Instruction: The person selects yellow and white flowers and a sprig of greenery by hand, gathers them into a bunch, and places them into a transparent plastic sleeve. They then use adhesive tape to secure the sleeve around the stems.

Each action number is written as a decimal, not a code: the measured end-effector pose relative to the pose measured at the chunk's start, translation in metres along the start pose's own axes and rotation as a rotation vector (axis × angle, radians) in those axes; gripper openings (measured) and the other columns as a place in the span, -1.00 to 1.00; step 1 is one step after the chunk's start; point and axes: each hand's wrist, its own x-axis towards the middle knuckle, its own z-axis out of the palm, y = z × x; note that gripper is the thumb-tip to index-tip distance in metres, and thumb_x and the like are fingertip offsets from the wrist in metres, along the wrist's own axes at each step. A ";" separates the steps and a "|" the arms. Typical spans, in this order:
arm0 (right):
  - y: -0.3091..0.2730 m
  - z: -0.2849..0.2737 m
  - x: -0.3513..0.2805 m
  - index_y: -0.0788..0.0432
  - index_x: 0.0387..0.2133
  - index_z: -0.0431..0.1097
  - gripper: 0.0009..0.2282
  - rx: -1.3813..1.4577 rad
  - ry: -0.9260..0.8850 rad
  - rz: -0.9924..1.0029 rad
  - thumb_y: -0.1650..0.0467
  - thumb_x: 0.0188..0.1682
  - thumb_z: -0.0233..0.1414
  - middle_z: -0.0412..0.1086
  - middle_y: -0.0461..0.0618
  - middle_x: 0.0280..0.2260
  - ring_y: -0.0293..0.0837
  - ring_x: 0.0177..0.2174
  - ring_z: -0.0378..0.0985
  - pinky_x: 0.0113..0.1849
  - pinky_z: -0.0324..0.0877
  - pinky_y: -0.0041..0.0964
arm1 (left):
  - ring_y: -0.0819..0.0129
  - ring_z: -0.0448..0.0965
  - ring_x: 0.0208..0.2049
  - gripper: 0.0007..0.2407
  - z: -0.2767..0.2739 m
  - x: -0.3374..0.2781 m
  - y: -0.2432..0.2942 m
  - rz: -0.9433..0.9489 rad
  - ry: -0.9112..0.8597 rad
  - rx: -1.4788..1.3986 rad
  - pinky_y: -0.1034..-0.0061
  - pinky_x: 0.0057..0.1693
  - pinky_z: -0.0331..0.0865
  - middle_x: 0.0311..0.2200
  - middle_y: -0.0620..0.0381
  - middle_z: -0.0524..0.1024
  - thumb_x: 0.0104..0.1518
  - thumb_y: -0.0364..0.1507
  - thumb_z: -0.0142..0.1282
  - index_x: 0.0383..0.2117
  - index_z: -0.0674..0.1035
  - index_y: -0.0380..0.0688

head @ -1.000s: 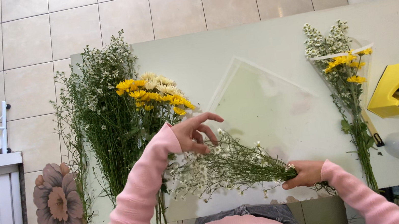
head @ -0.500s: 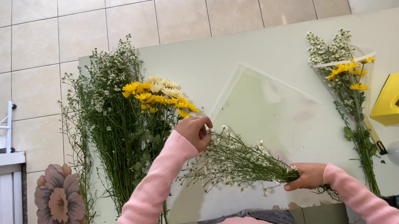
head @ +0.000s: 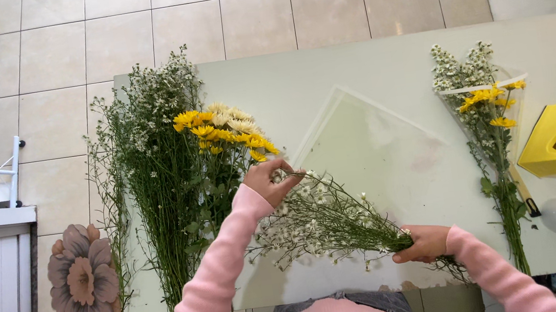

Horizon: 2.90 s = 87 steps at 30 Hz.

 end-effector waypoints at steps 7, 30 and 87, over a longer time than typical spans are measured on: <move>0.008 0.001 -0.004 0.13 -0.57 0.14 -0.62 0.068 -0.062 -0.057 0.31 0.08 0.24 0.11 -0.07 -0.77 -0.29 -0.79 0.10 -0.71 0.05 -0.42 | 0.52 0.33 -0.63 -0.69 -0.015 0.022 -0.017 0.102 0.072 0.073 0.55 -0.31 0.28 -0.72 0.33 0.39 -0.12 0.02 0.37 -0.41 0.66 0.21; 0.040 -0.026 0.046 0.28 -0.71 0.26 -0.47 0.699 0.129 -0.239 0.10 0.08 0.09 0.05 -0.03 -0.83 -0.11 -0.82 0.13 -0.72 0.26 -0.16 | 0.44 0.70 -0.39 -0.69 0.163 0.004 -0.077 -0.215 -0.729 -0.607 0.73 -0.28 0.55 -0.31 0.04 0.67 0.21 -0.21 0.24 -0.11 0.58 -0.19; 0.017 -0.083 0.076 0.20 -0.24 0.47 -0.71 -0.120 1.071 -0.218 0.21 0.17 0.00 0.51 0.31 -0.28 0.33 -0.12 0.53 -0.03 0.36 0.14 | 0.26 0.49 0.14 -0.29 0.298 0.054 -0.102 -0.409 -0.341 -1.562 0.23 -0.03 0.57 0.20 0.20 0.44 0.00 -0.47 0.14 0.39 0.21 0.32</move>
